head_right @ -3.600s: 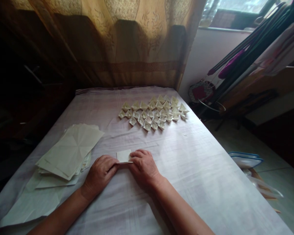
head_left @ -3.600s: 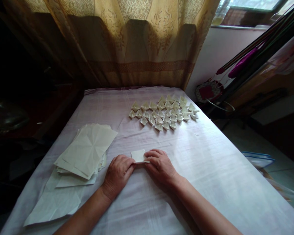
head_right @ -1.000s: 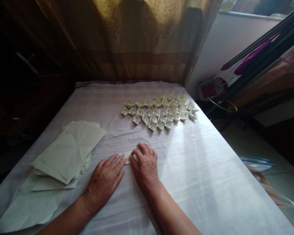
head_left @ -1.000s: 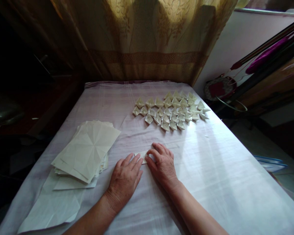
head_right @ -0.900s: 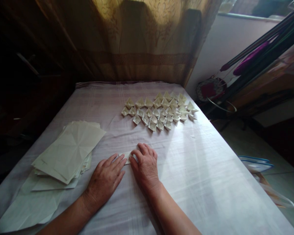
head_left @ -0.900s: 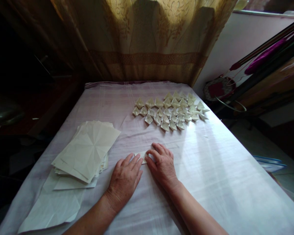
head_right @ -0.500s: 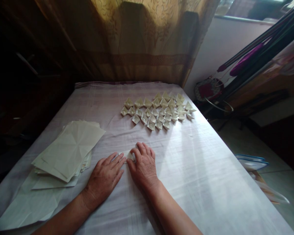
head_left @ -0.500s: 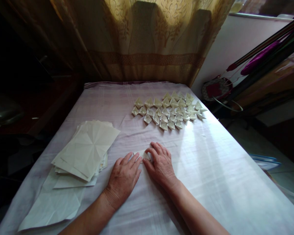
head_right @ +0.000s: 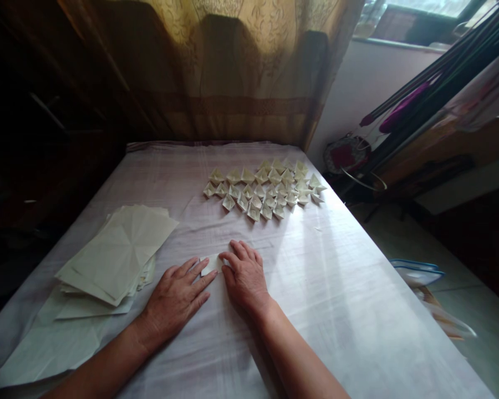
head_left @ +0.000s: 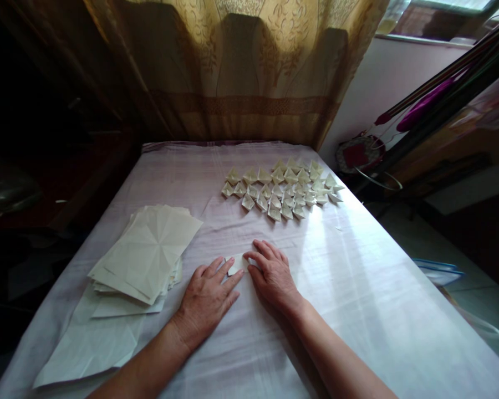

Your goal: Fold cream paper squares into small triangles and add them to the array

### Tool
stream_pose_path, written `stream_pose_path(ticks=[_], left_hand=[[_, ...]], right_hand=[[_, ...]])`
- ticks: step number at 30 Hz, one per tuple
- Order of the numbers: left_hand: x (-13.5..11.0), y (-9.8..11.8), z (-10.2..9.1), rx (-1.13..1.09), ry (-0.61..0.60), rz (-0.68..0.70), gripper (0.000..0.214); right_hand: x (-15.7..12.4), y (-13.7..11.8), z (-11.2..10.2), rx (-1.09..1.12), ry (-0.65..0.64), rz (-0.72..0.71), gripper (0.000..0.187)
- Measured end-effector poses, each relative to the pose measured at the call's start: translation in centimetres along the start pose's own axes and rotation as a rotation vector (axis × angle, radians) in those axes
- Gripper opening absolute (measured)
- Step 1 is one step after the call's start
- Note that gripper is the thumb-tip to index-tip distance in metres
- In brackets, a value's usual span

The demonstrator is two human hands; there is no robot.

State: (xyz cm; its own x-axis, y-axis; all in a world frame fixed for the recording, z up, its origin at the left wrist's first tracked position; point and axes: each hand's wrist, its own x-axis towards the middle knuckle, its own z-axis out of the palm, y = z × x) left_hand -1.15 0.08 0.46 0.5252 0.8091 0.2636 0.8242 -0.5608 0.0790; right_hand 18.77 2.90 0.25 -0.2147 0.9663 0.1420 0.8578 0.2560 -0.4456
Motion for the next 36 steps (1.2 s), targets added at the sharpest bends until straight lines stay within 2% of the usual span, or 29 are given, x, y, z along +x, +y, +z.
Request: stream_pose_path(ticks=[7,16,25,30,36], left_hand=[[0.0,-1.0,-0.3,-0.021,-0.071,0.064,0.040],[-0.9,-2.0,-0.9,-0.003,-0.030,0.100,0.039],[-1.6,-2.9,-0.5,-0.061,-0.005,0.103,0.037],[-2.1,-3.0,-0.3,-0.172,0.074,0.015,0.033],[-1.5,-2.1,-0.5,-0.220,0.091,-0.059,0.030]], right_hand=[[0.0,0.2,0.1,0.005,0.022,-0.005,0.030],[-0.1,0.1,0.0,0.016,0.035,-0.005,0.028],[-0.1,0.1,0.0,0.017,0.044,-0.011,0.027],[-0.1,-0.1,-0.1,0.008,0.031,-0.013,0.028],[-0.2,-0.1,-0.1,0.009,0.042,-0.017,0.028]])
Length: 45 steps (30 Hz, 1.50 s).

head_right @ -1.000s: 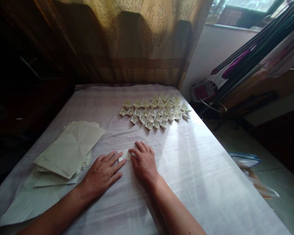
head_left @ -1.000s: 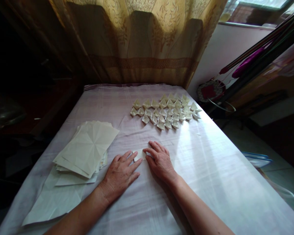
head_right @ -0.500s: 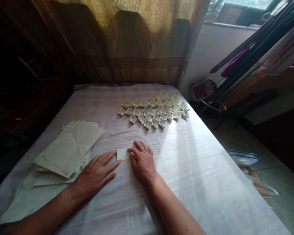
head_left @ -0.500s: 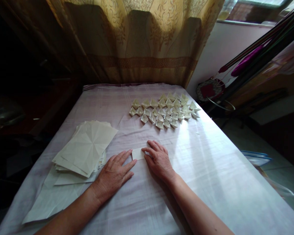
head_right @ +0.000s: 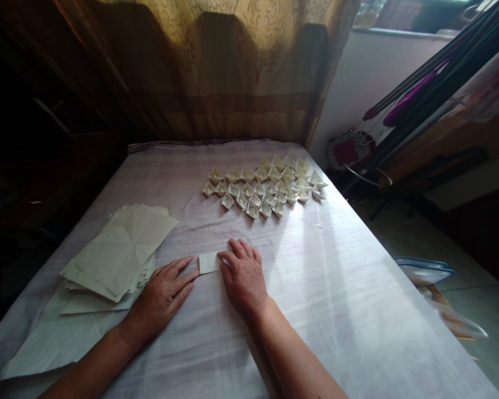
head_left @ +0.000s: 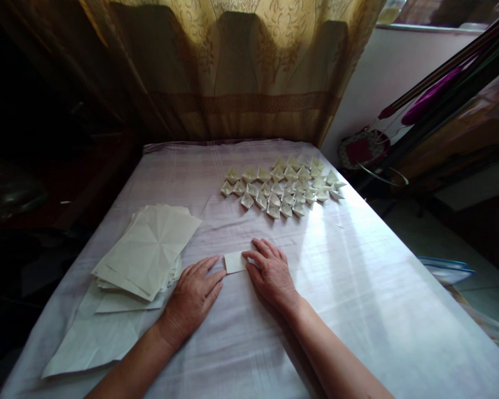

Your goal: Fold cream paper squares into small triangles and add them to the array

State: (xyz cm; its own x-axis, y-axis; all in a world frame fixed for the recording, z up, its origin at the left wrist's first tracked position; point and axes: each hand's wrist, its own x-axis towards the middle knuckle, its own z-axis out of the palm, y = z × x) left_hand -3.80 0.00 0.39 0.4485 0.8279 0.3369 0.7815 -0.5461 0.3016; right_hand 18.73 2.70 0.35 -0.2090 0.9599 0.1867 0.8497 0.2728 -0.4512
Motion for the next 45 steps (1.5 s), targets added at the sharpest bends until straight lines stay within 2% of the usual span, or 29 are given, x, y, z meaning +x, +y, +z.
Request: stream_pose_path(ticks=[6,14,21,26,33,38,45], left_hand=[[0.5,0.0,0.0,-0.054,0.021,-0.046,0.027],[1.8,0.9,0.8,-0.173,0.093,-0.195,0.015],[2.8,1.2,1.5,-0.181,0.184,-0.219,0.009],[3.4,1.4,1.3,-0.152,0.238,-0.134,0.008],[4.6,1.1,0.2,-0.097,0.172,0.099,0.012],[5.3,0.7,-0.3,-0.064,0.124,0.172,0.018],[5.8,0.4,-0.5,-0.036,0.124,0.249,0.017]], right_hand=[[-0.1,0.1,0.1,-0.008,0.007,-0.015,0.027],[-0.2,0.2,0.1,-0.016,0.006,-0.026,0.026],[-0.2,0.0,-0.1,-0.012,0.010,-0.032,0.027],[-0.2,0.0,0.0,-0.012,0.018,-0.038,0.026],[-0.2,0.1,0.0,-0.008,0.017,-0.034,0.025],[-0.1,0.0,-0.1,-0.004,0.015,-0.023,0.025],[-0.1,0.1,-0.1,0.004,0.005,-0.023,0.026]])
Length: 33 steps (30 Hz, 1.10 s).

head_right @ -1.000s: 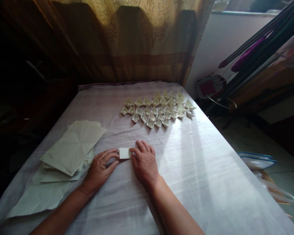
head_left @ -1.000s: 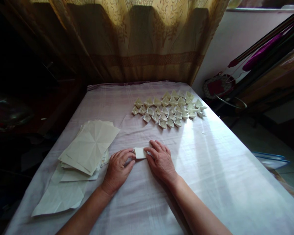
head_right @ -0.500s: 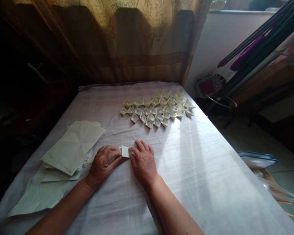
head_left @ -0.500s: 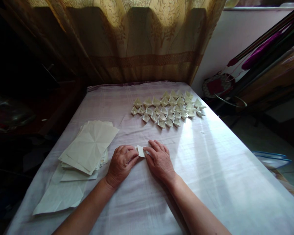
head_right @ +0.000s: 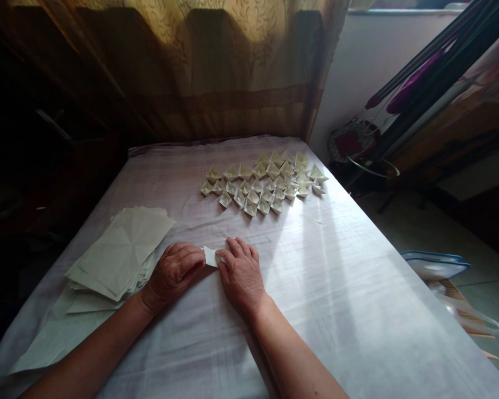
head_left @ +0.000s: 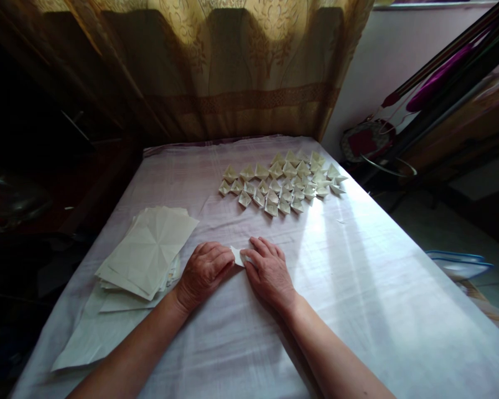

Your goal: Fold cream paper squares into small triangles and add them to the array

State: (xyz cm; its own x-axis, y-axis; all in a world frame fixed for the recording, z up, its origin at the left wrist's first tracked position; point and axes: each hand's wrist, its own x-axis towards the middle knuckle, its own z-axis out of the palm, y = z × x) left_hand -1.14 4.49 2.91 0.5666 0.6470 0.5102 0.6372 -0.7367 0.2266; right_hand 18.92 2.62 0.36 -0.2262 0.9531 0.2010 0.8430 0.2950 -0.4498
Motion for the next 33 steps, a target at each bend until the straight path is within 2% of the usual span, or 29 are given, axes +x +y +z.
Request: stream_pose_path(ticks=[9,18,23,27,33], left_hand=[[0.3,-0.4,-0.2,-0.009,0.043,0.072,0.015],[0.1,-0.6,-0.4,0.047,0.029,0.122,0.013],[-0.5,-0.5,-0.2,0.027,-0.044,0.079,0.014],[-2.0,-0.5,-0.5,0.024,-0.090,0.001,0.013],[-3.9,-0.8,-1.6,0.101,-0.093,-0.122,0.017]], right_hand=[[0.0,0.0,-0.1,0.002,-0.017,0.004,0.025],[0.0,0.0,-0.1,-0.006,-0.024,0.009,0.026],[0.1,-0.2,-0.2,-0.007,-0.034,0.017,0.025],[0.0,-0.2,-0.2,-0.010,-0.033,0.014,0.025],[0.0,-0.1,0.0,0.002,-0.015,0.002,0.025]])
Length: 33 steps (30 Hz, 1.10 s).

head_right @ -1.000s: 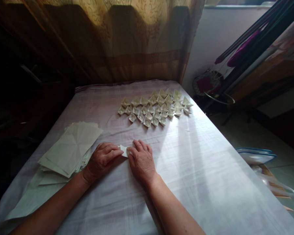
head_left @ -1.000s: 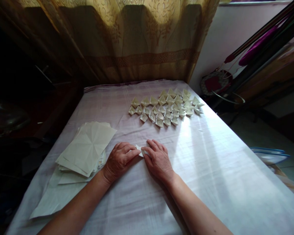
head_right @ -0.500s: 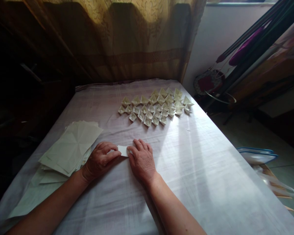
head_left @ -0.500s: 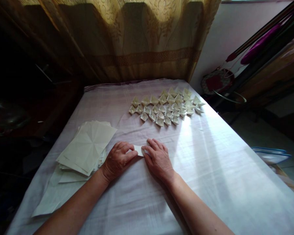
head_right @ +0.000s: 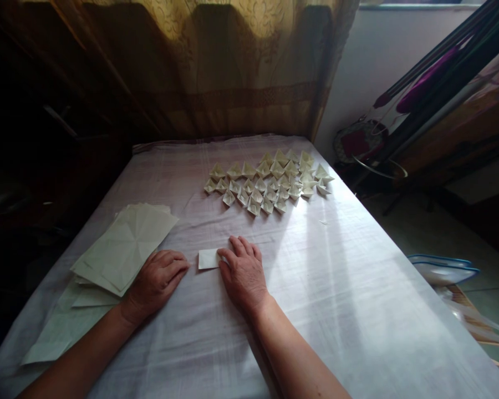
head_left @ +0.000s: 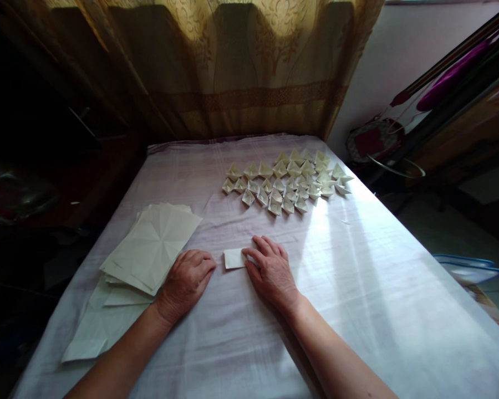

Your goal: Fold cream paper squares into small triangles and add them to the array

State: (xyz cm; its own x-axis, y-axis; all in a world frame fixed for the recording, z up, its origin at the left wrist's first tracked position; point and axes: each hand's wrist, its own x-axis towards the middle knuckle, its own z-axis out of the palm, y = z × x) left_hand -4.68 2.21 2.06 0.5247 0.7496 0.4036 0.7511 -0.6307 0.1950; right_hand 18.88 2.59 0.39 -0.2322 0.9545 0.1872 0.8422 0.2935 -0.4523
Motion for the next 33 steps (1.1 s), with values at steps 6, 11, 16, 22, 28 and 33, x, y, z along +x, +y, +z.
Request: stream_pose_path(ticks=[6,11,16,22,28,33], left_hand=[[1.8,2.7,1.6,0.074,-0.022,0.028,0.036],[1.2,4.1,4.1,0.186,-0.253,-0.045,0.056],[-0.8,3.8,4.3,0.179,-0.346,-0.103,0.069],[-1.2,3.8,4.1,0.161,-0.306,-0.147,0.070],[-1.0,3.7,4.1,0.135,-0.296,-0.138,0.070],[-1.7,2.8,3.7,0.146,-0.284,-0.096,0.071]], right_hand=[[-0.1,-0.1,0.2,-0.020,0.030,-0.020,0.026],[-0.2,0.0,0.3,-0.042,0.040,-0.031,0.031],[-0.3,0.1,0.3,-0.065,0.044,-0.043,0.032],[-0.3,-0.4,0.1,-0.118,-0.009,-0.027,0.033],[-0.4,-0.5,-0.2,-0.147,-0.165,-0.094,0.044],[-0.9,0.1,0.0,-0.196,-0.157,0.003,0.047]])
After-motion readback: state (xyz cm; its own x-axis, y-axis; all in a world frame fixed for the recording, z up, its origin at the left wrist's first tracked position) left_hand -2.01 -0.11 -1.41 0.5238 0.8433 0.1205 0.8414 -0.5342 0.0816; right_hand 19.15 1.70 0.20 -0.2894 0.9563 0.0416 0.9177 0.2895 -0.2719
